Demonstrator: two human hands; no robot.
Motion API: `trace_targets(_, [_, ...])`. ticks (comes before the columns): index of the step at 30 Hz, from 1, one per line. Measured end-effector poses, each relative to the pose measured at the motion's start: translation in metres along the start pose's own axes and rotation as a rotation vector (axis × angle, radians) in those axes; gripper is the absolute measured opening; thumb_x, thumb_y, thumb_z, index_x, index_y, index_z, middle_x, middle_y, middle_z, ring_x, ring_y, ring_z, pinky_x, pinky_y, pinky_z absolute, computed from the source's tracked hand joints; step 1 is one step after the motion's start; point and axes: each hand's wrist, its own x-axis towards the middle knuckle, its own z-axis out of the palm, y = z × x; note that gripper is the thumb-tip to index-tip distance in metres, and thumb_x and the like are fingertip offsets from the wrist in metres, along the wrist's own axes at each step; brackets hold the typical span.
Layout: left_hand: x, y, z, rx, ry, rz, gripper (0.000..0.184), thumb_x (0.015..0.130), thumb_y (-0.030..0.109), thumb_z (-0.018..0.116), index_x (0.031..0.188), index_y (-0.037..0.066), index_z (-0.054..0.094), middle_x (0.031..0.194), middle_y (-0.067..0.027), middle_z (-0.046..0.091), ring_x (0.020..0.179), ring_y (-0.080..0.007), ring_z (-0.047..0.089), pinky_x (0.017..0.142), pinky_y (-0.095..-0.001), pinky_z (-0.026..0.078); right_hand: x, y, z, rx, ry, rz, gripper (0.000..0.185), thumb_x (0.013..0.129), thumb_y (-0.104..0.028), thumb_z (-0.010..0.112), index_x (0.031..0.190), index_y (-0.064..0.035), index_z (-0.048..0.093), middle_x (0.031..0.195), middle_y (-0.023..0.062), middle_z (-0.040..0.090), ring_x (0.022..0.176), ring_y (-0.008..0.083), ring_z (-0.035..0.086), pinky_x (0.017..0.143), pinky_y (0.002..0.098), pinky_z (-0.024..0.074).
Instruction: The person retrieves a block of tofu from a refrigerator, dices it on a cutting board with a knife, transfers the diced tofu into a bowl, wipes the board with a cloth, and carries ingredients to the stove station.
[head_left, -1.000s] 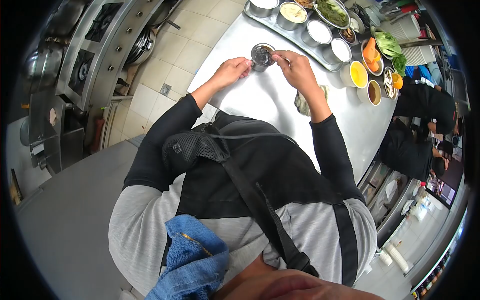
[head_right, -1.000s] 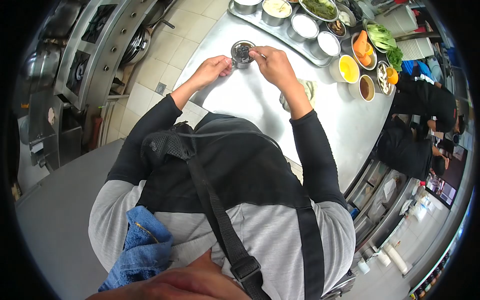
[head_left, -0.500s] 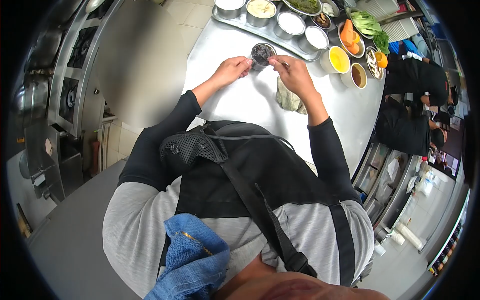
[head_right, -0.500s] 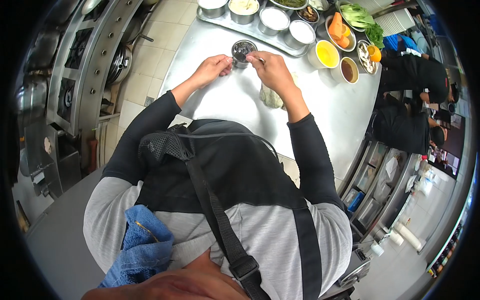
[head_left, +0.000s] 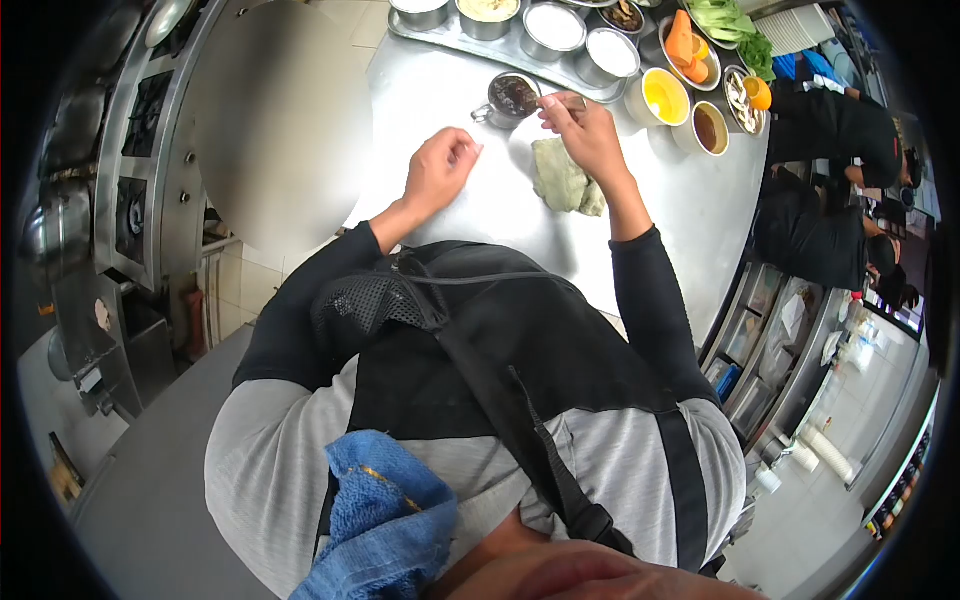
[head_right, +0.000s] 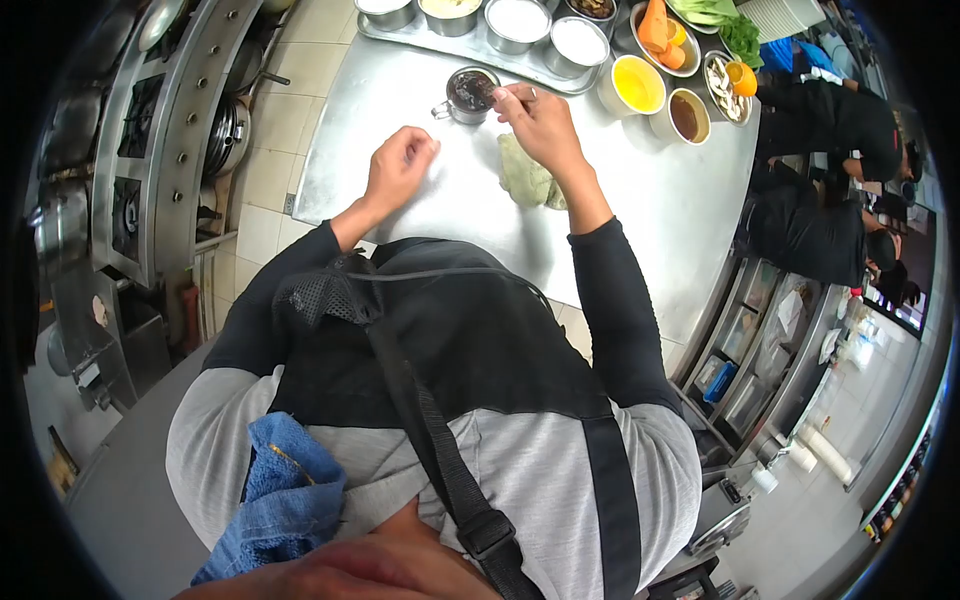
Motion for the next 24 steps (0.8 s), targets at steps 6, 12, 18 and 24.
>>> trace_targets(6, [0.016, 0.03, 0.063, 0.221, -0.424, 0.964, 0.043, 0.091, 0.026, 0.066, 0.133, 0.019, 0.06, 0.134, -0.0105, 0.056, 0.116, -0.0287, 0.059, 0.095, -0.0406, 0.048, -0.011, 0.006, -0.033, -0.353, -0.083, 0.225, 0.087, 0.081, -0.048, 0.076, 0.138, 0.0113, 0.047, 0.092, 0.0206, 0.073, 0.081, 0.0235, 0.071, 0.075, 0.0334, 0.0547])
trace_targets(12, [0.021, 0.014, 0.115, 0.534, -0.532, 0.79, 0.063, 0.087, 0.029, 0.063, 0.147, 0.031, 0.044, 0.136, -0.0127, 0.05, 0.102, -0.0373, 0.06, 0.078, -0.0444, 0.055, -0.076, 0.0, -0.085, -0.087, 0.272, 0.29, 0.067, 0.099, -0.033, 0.062, 0.15, 0.0012, 0.034, 0.09, 0.0111, 0.07, 0.073, 0.0131, 0.061, 0.066, 0.0263, 0.0489])
trace_targets(18, [-0.048, -0.061, -0.048, 0.571, -0.351, 0.648, 0.056, 0.091, 0.051, 0.062, 0.14, 0.025, 0.055, 0.121, -0.013, 0.056, 0.098, -0.0321, 0.061, 0.086, -0.0415, 0.05, -0.144, 0.021, -0.101, -0.221, 0.314, 0.241, 0.04, 0.102, -0.025, 0.056, 0.131, 0.0027, 0.057, 0.09, 0.0073, 0.066, 0.077, 0.0112, 0.061, 0.066, 0.025, 0.0498])
trace_targets(24, [0.091, -0.08, -0.106, 0.608, -0.073, 0.106, 0.058, 0.091, 0.048, 0.06, 0.139, 0.018, 0.053, 0.128, -0.0181, 0.053, 0.104, -0.0382, 0.061, 0.088, -0.0474, 0.051, -0.173, 0.008, -0.028, -0.122, 0.24, 0.373, 0.04, 0.101, -0.03, 0.058, 0.124, 0.0032, 0.061, 0.086, 0.0083, 0.068, 0.076, 0.0116, 0.064, 0.065, 0.0265, 0.0513])
